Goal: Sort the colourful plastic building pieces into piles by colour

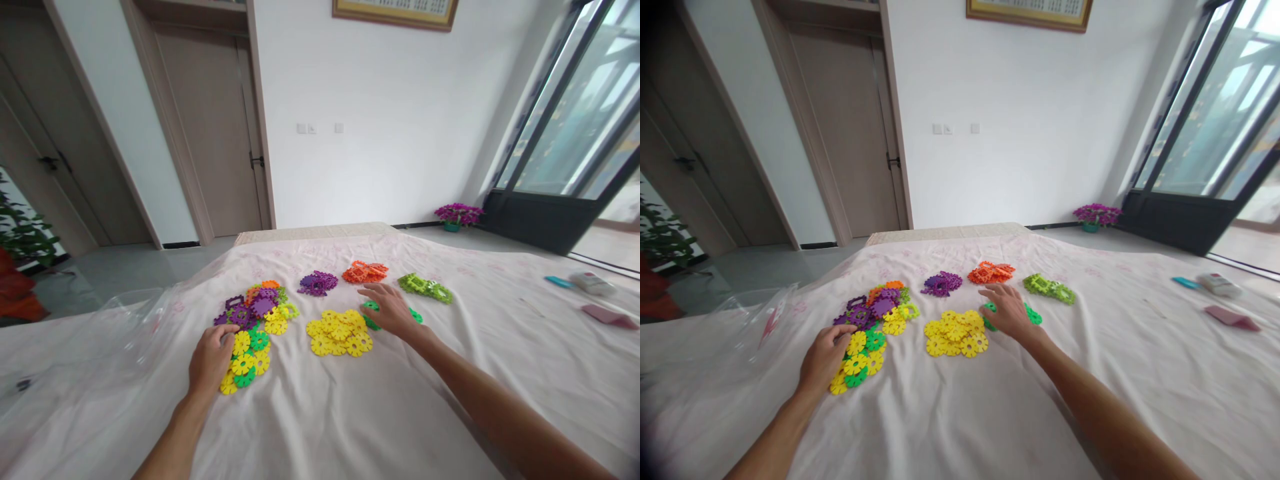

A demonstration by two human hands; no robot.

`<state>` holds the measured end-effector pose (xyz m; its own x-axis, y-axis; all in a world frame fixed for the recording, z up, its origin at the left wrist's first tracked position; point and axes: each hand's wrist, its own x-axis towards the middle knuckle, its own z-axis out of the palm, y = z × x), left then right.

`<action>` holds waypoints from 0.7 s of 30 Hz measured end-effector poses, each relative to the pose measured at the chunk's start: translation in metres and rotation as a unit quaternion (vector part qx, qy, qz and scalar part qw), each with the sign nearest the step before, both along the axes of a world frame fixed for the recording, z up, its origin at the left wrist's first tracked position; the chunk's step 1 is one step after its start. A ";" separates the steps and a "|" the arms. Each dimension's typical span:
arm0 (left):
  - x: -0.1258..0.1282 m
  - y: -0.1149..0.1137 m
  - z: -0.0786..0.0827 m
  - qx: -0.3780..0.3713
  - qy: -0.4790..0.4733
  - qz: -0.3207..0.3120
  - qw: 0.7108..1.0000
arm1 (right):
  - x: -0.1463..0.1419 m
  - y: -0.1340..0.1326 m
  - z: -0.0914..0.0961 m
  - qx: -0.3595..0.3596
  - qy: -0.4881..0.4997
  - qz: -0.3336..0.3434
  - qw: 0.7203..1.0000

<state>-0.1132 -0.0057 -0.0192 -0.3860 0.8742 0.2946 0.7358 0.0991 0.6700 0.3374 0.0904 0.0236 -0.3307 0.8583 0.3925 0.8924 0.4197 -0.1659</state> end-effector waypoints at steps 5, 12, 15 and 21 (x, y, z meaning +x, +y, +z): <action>-0.003 0.001 -0.005 0.000 0.004 0.001 1.000 | 0.015 -0.030 -0.011 -0.016 -0.074 0.003 0.997; -0.005 0.001 -0.007 0.002 0.001 -0.005 1.000 | 0.016 -0.004 -0.014 -0.042 -0.076 -0.023 0.996; -0.005 0.002 -0.008 0.006 0.001 -0.013 1.000 | 0.020 0.008 -0.015 -0.040 -0.070 -0.025 0.996; -0.003 0.001 -0.005 -0.002 -0.006 -0.007 1.000 | 0.004 -0.007 -0.007 -0.001 -0.052 -0.061 0.997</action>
